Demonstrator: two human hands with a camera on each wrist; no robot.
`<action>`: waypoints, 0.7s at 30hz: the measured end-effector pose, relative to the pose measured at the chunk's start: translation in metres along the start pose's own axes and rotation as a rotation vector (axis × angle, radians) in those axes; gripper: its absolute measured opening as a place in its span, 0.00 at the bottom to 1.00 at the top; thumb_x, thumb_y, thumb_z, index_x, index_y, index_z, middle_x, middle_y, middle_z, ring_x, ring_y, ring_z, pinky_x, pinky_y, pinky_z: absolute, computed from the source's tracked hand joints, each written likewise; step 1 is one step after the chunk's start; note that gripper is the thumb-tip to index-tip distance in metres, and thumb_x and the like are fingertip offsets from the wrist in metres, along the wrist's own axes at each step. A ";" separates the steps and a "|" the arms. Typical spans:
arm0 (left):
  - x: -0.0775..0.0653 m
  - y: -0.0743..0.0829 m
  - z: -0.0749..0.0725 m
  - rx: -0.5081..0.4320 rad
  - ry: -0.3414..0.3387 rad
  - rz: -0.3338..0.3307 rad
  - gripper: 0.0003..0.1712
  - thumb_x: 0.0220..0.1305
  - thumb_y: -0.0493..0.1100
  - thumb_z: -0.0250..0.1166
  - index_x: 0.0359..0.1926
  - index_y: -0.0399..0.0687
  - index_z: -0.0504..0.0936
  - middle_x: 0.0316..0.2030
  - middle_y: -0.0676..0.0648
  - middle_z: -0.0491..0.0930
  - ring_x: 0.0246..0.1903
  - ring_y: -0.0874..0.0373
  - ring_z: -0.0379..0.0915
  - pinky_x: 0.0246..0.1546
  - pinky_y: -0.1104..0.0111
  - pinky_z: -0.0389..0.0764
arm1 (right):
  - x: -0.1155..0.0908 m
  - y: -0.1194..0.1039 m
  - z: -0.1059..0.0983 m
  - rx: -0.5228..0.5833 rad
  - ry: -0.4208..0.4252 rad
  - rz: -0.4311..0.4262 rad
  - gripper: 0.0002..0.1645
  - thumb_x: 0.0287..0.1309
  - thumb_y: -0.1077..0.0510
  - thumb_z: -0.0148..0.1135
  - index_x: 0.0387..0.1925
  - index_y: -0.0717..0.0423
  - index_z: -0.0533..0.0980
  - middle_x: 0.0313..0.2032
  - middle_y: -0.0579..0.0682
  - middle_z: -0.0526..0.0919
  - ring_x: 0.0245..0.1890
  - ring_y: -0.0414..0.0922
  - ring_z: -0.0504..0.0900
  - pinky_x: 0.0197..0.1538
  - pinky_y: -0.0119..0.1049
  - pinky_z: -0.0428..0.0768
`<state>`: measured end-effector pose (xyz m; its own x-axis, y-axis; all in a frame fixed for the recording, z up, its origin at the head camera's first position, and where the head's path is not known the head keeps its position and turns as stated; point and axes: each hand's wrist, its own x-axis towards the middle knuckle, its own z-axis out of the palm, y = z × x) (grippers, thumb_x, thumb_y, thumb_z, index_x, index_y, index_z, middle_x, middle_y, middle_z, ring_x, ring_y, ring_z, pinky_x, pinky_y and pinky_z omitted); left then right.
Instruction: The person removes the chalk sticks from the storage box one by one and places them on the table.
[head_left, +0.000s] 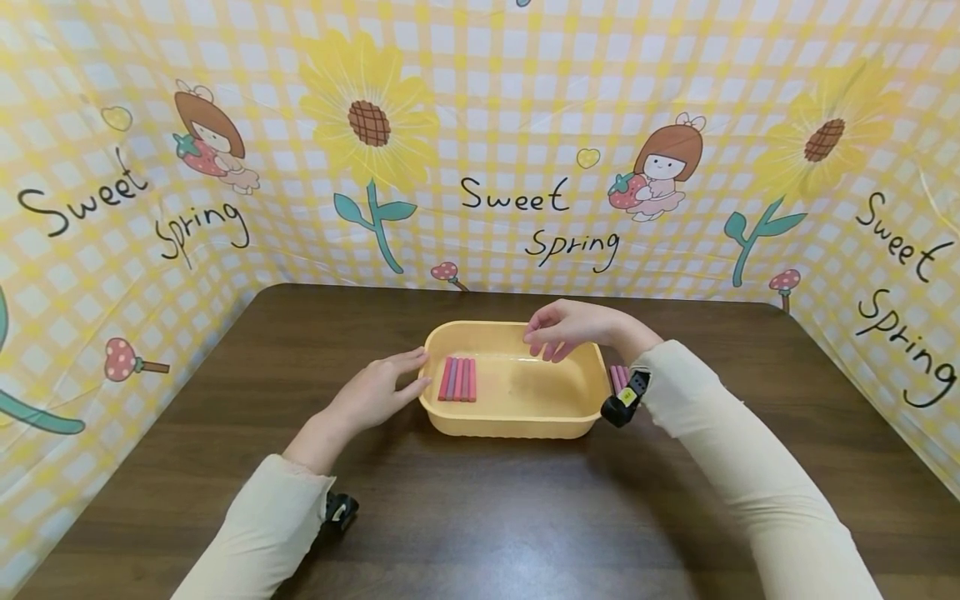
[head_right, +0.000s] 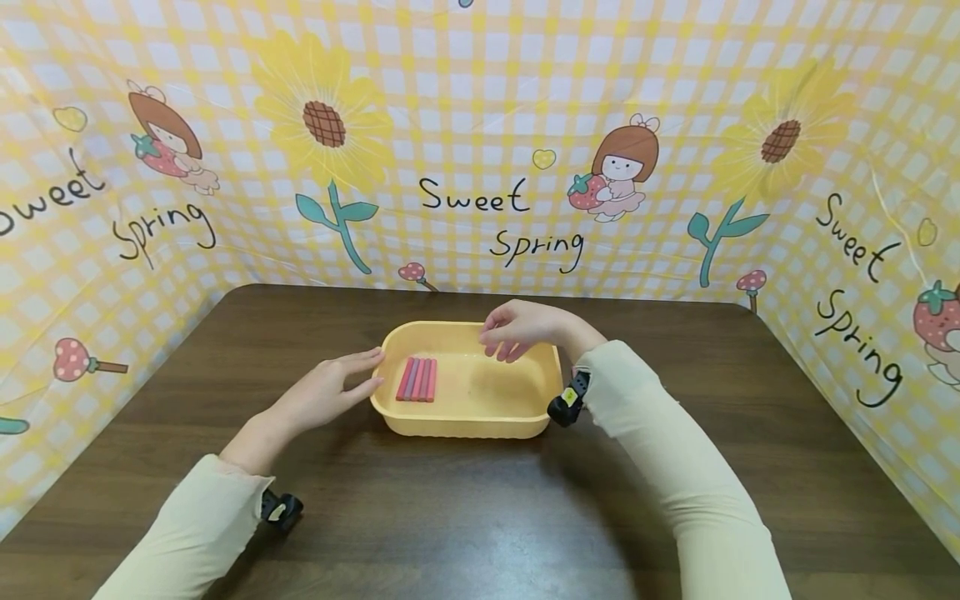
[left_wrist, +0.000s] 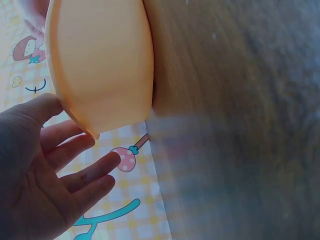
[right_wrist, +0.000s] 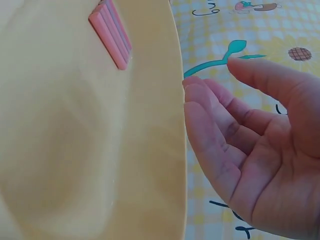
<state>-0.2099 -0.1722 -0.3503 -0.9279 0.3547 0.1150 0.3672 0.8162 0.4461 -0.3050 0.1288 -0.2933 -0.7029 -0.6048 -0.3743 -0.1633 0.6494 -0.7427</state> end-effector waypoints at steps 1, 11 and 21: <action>0.000 0.000 0.000 0.000 0.000 -0.001 0.29 0.66 0.49 0.56 0.64 0.39 0.68 0.66 0.40 0.65 0.65 0.43 0.62 0.64 0.49 0.64 | 0.002 0.000 0.001 0.001 -0.007 -0.004 0.23 0.62 0.52 0.56 0.51 0.65 0.71 0.43 0.59 0.82 0.36 0.43 0.82 0.46 0.38 0.83; 0.000 0.001 0.000 -0.001 0.004 0.002 0.28 0.66 0.48 0.56 0.63 0.39 0.68 0.65 0.40 0.66 0.65 0.43 0.63 0.64 0.50 0.65 | 0.021 -0.001 0.004 0.025 -0.047 -0.011 0.24 0.61 0.53 0.56 0.53 0.66 0.71 0.40 0.54 0.83 0.36 0.42 0.82 0.47 0.38 0.83; 0.000 -0.002 0.001 0.015 0.018 0.022 0.27 0.66 0.46 0.56 0.63 0.38 0.69 0.65 0.39 0.67 0.64 0.43 0.64 0.64 0.49 0.65 | 0.037 -0.002 0.007 0.017 -0.070 0.004 0.24 0.62 0.52 0.56 0.52 0.65 0.71 0.42 0.55 0.82 0.36 0.41 0.81 0.47 0.37 0.83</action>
<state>-0.2103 -0.1729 -0.3523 -0.9206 0.3644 0.1401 0.3881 0.8152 0.4299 -0.3263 0.1019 -0.3098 -0.6535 -0.6336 -0.4142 -0.1485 0.6438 -0.7506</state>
